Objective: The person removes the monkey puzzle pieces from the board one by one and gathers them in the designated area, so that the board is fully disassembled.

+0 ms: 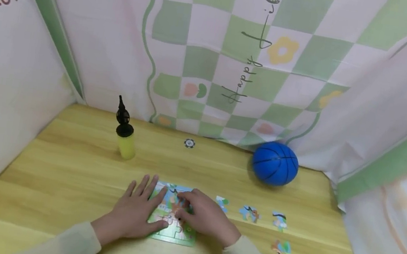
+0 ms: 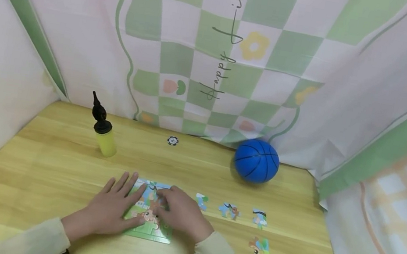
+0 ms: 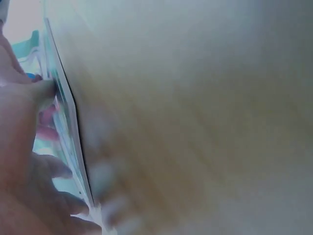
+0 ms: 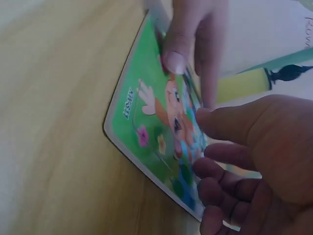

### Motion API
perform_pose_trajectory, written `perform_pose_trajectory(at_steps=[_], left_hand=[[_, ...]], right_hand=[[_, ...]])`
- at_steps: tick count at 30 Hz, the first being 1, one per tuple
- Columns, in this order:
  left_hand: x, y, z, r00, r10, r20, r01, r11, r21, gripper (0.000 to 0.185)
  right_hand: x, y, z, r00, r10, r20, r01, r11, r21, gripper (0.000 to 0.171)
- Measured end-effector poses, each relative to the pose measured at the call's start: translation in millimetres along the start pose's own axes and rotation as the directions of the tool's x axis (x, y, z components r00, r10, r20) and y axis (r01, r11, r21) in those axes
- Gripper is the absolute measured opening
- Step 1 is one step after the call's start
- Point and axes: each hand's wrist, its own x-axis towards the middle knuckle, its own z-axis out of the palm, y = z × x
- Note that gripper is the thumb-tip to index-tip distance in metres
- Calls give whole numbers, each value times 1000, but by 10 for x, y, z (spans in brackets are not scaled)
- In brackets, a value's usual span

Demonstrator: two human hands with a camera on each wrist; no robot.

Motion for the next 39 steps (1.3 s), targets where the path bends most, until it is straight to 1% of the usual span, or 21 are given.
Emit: perform_pose_trajectory(at_steps=[2,4,7,9,13,16,21,24,26,28,30,32,35,37,39], left_hand=[[-3,28,-8,1000,17,-10,-17,1000,-10,90],[-14,43,-5,1000,21,-2,-21,1000,5,89],[-36,50,4,1000,10,20,-11,999,35,90],[-44,47,10,1000,3,27,-5,999,41,89],[-54,43,5,1000,1,18,-1,1000,31,88],[-59,45,6,1000,5,18,-5,1000,19,87],[-59,44,10,1000,10,17,-10,1000,5,87],[-61,39,15,1000,8,15,-8,1000,14,88],[-60,39,26,1000,9,12,-9,1000,13,88],[-59,40,35,1000,15,7,-15,1000,6,88],[-58,41,42,1000,20,3,-20,1000,0,87],[-57,41,46,1000,23,0,-23,1000,-5,87],[-59,38,46,1000,19,2,-19,1000,8,88],[-58,31,40,1000,14,5,-14,1000,22,89],[-57,19,40,1000,12,10,-12,999,34,89]], right_hand=[[19,10,24,1000,-3,9,3,1000,-20,47],[21,23,40,1000,-16,13,17,999,-29,46],[17,32,48,999,-47,14,48,999,-13,44],[23,37,56,999,-52,14,52,999,9,43],[39,45,66,999,-32,9,31,997,74,42],[50,41,68,1000,-6,-7,7,990,144,36],[74,-24,55,998,50,-49,-34,957,287,19],[63,-64,25,992,75,-102,-36,940,339,15],[26,-62,-27,985,99,-141,-41,929,368,15],[-48,-28,-109,977,130,-167,-54,917,396,16],[-171,53,-212,974,152,-166,-73,912,403,17],[-348,167,-323,976,169,-139,-104,916,387,18],[-691,413,-466,981,179,-71,-144,928,344,17],[-933,590,-548,979,201,-39,-177,927,332,17],[-1151,747,-614,973,232,-15,-214,918,334,16]])
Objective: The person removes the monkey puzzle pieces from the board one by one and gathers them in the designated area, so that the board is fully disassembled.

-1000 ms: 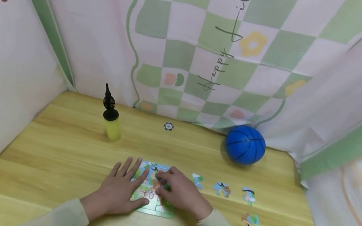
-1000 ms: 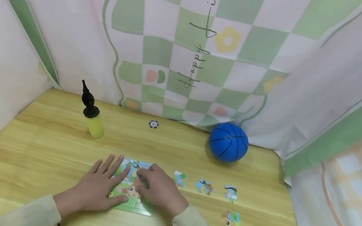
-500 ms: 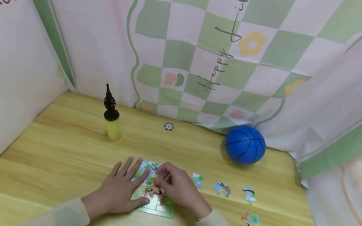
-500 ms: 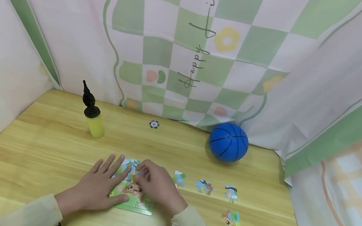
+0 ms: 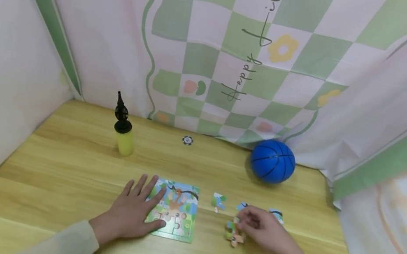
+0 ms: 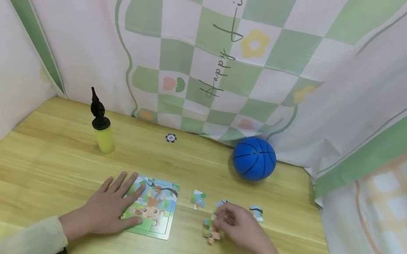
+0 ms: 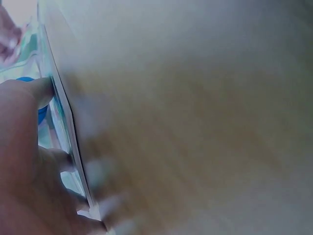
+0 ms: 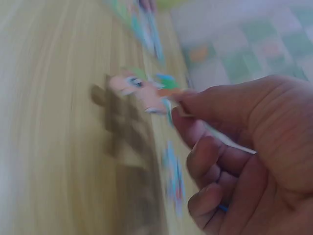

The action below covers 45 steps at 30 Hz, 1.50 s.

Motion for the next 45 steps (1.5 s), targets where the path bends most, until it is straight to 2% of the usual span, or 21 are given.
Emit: perform_pose_trajectory(at_steps=[3,7,15,19,23,26,28,33,35,38,42,45], left_hand=[[-2,-13,-15,1000,-5,11,5,1000,10,89],[-7,-9,-38,1000,-12,16,12,1000,12,89],[5,27,-49,999,-9,32,10,1000,-3,89],[-4,-14,-20,1000,-11,14,12,999,-32,88],[-5,-82,5,999,-28,-44,23,992,-126,88],[-11,-129,7,994,-62,-88,43,979,-201,96],[-24,-147,2,992,-83,-93,59,970,-235,104],[-81,-158,-6,995,-102,-11,98,974,-207,114],[-79,-157,3,994,-104,16,105,980,-172,114],[-65,-152,14,994,-103,21,105,983,-151,113],[-55,-152,30,993,-109,35,113,985,-133,113],[-66,-163,27,992,-116,39,120,987,-109,113]], right_hand=[[-182,162,-102,998,69,-11,-69,998,-5,16],[-283,255,-102,992,118,-51,-121,992,-48,15],[-341,301,-69,986,101,-132,-119,984,-130,13],[-288,247,-48,982,65,-179,-98,979,-180,14],[-137,84,20,991,-12,-134,-11,986,-166,18],[52,-130,132,995,-70,-67,60,988,-142,21],[194,-291,239,994,-106,-40,100,984,-147,21],[580,-657,587,977,-203,67,212,962,-174,22],[723,-752,728,964,-243,110,261,943,-207,28],[897,-839,911,940,-305,152,337,899,-279,31],[1020,-875,1077,923,-352,155,385,855,-349,37],[1066,-886,1146,920,-367,135,391,849,-355,41]])
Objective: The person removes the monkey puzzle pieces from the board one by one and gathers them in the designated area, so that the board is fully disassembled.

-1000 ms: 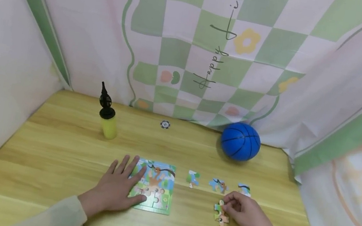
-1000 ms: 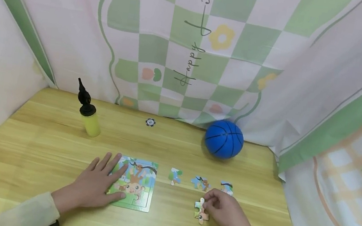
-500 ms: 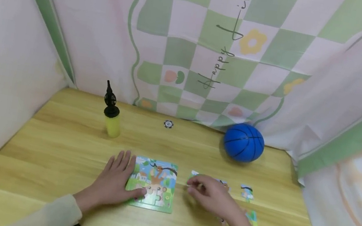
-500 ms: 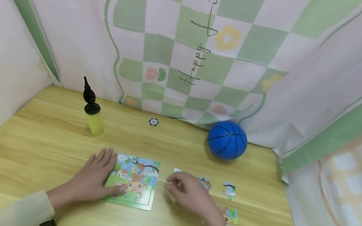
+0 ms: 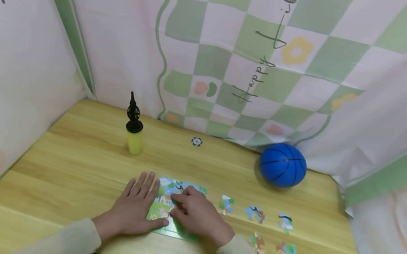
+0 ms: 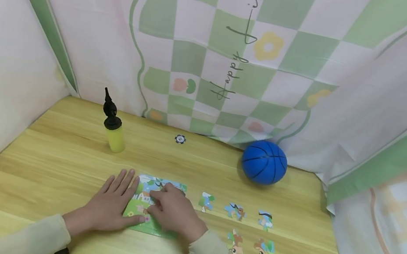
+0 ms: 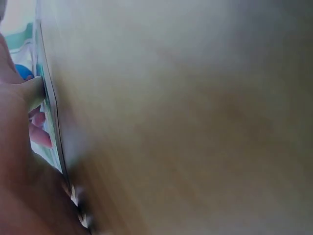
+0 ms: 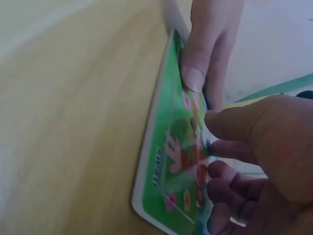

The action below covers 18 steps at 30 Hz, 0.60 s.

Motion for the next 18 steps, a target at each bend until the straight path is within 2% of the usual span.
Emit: perform_pose_trajectory(at_steps=[4,7,10,13,18], left_hand=[[-10,8,-5,1000,0,-11,1,1000,17,113],[-10,15,-25,1000,-3,-13,3,1000,26,114],[-5,21,-32,1000,-1,-8,2,999,32,114],[0,24,-29,1000,3,-6,-3,999,39,114],[-1,19,-27,1000,1,-8,0,999,40,114]], right_hand=[[35,4,39,999,37,-22,-36,998,60,33],[68,13,59,994,104,-38,-96,980,176,21],[99,23,91,984,171,-40,-150,936,320,10],[114,30,111,974,220,-52,-176,883,435,9],[35,32,-38,941,323,-96,-232,827,511,10]])
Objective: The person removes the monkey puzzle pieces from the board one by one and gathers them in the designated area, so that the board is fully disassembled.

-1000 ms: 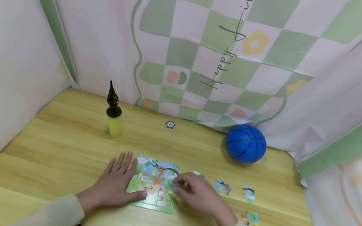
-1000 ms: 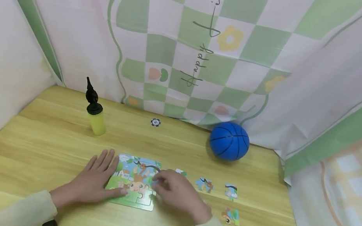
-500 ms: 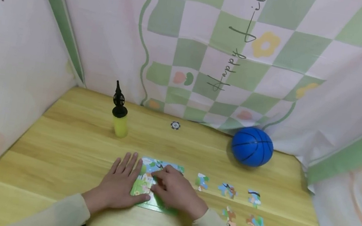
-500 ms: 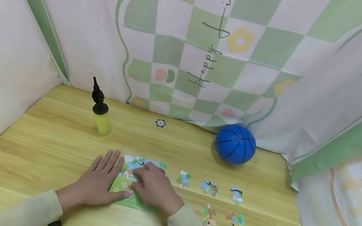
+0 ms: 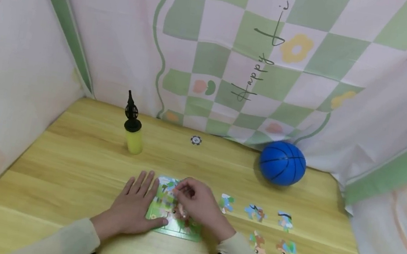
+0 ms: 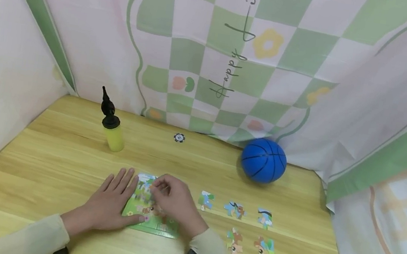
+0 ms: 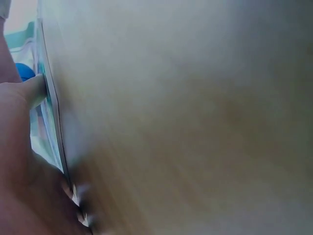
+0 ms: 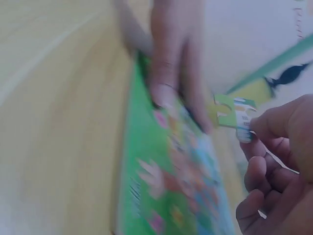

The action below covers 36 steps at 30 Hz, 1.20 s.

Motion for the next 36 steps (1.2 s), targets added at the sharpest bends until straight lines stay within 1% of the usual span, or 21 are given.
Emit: perform_pose_trajectory(at_steps=[3,7,8,10,12,13,14,16,18,20,21,23,25,27,29,31,33,36], left_hand=[[0,-5,-5,1000,9,-3,-9,1000,-14,113],[-9,-25,8,1000,16,-7,-17,999,-38,114],[-11,-23,9,1000,15,-4,-15,999,-44,114],[-12,-13,4,1000,8,-4,-8,999,-48,114],[0,14,-19,1000,9,-11,-10,999,-45,112],[9,34,-40,1000,18,-19,-19,999,-49,109],[23,57,-61,999,32,-34,-34,998,-49,106],[63,104,-100,994,90,-69,-93,994,-52,98],[109,151,-136,979,173,-104,-181,981,-67,88],[144,186,-163,960,255,-111,-266,960,-89,79],[155,196,-169,951,291,-105,-302,948,-101,76],[162,213,-171,939,335,-77,-343,932,-119,72],[153,220,-151,938,345,-44,-347,929,-130,71],[137,229,-121,944,329,-25,-330,935,-131,72],[109,207,-90,955,296,-25,-297,947,-126,73],[93,196,-57,962,270,-33,-272,955,-120,73],[83,194,-26,967,254,-36,-256,961,-102,74],[64,193,-3,969,245,-21,-246,966,-82,75]], right_hand=[[-158,28,-253,999,37,-18,-38,998,-44,8],[-517,232,-636,997,72,21,-68,988,-137,10],[-616,291,-713,995,89,37,-82,986,-147,11],[-788,405,-826,991,109,71,-97,983,-157,11],[-909,480,-882,986,137,98,-120,980,-159,11],[-947,504,-891,985,140,99,-122,977,-175,10],[-972,515,-893,987,135,92,-115,974,-196,10],[-995,509,-885,993,107,57,-89,963,-253,10],[-994,479,-864,998,62,13,-55,947,-315,11],[-982,426,-830,1000,13,-4,-14,936,-352,13],[-975,397,-803,1000,-4,-2,3,931,-364,13],[-954,335,-737,999,-37,25,43,924,-381,15],[-921,267,-654,996,-62,59,81,914,-397,19],[-885,214,-570,993,-79,83,108,895,-432,25],[-817,159,-475,990,-100,105,137,877,-461,31],[-764,124,-399,987,-110,118,154,862,-482,37],[-724,109,-338,984,-121,130,170,851,-497,40],[-684,116,-260,980,-136,144,191,841,-507,41]])
